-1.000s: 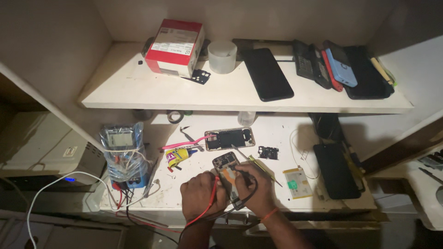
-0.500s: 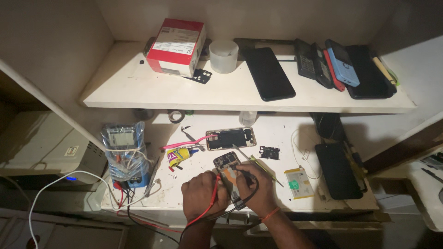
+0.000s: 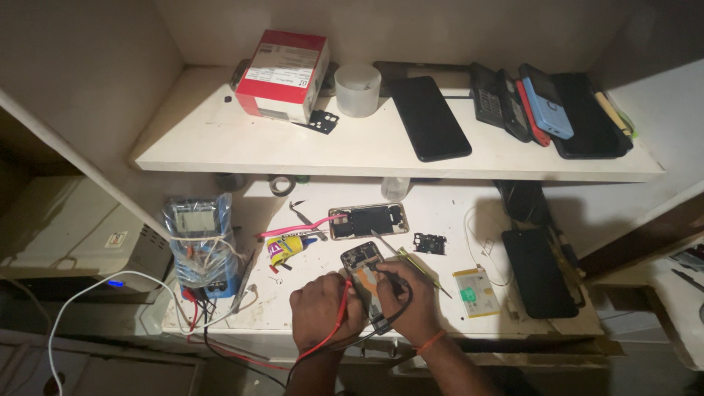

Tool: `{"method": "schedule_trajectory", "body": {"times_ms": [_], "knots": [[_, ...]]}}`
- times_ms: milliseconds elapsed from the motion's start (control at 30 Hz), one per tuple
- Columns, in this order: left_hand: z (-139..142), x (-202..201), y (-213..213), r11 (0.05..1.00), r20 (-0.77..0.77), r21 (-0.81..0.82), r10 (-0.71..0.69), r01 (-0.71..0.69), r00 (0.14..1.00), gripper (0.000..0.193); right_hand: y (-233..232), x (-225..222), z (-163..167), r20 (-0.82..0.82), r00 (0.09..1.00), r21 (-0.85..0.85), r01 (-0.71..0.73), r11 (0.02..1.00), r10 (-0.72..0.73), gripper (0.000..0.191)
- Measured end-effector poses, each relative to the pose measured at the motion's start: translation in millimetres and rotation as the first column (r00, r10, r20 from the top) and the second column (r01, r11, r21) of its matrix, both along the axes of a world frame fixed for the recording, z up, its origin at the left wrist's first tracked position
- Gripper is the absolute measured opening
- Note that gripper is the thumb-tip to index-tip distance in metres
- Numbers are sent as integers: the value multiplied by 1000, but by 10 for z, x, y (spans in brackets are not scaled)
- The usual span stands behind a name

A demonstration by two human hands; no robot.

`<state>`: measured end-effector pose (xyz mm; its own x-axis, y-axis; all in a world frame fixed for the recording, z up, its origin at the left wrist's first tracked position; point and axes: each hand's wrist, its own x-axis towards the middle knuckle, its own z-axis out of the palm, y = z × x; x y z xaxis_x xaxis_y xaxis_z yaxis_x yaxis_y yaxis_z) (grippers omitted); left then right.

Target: The person holds a disassembled smartphone on a repair bench and touches multimeter probes to points on the exposed phone board, repositioning the probes and the phone repeatedly to test the circuitry. Other phones, a power supply, and small repair parts sit on the bench and shelves around the work.

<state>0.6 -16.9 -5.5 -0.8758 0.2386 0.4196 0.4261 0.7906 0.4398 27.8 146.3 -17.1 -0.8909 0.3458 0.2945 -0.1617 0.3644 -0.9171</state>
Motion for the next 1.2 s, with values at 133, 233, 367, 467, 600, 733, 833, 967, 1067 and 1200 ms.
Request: {"method": "schedule_trajectory", "body": {"times_ms": [133,233,367,467,600,733,833,967,1067,1200], "knots": [[-9,3,8,1000,-37,-14,8,-8,999,29,-5,-1,-4,-62,998,-9,-15,1000,15,14],[-17,-10,13,998,4,-62,12,-12,1000,30,-4,5,10,-113,994,17,-8,1000,10,14],[-27,-12,2,999,-14,-52,2,-3,1000,31,-10,10,35,-68,998,15,3,1000,-2,14],[-31,-7,1,999,-21,-36,7,-8,1000,31,-16,15,41,45,999,-46,23,999,-21,15],[-25,-10,1,999,5,-32,5,-5,1000,30,-7,11,31,-53,999,8,-6,1000,6,14],[-19,-6,3,1000,-10,-31,5,-6,1000,30,-12,6,11,-92,996,4,-5,1000,6,14],[-16,-6,7,999,-23,-39,1,-2,1000,29,-7,3,5,-110,994,6,-11,1000,12,14],[-8,-7,10,998,-6,-59,8,-8,1000,28,-6,4,11,21,1000,-19,1,1000,-1,15],[-2,-7,10,999,-23,-41,14,-15,1000,28,-16,4,17,-8,1000,-36,1,999,-2,15],[-7,6,12,1000,-40,-12,7,-7,999,28,-6,5,17,-79,997,23,-13,1000,15,15]]}}
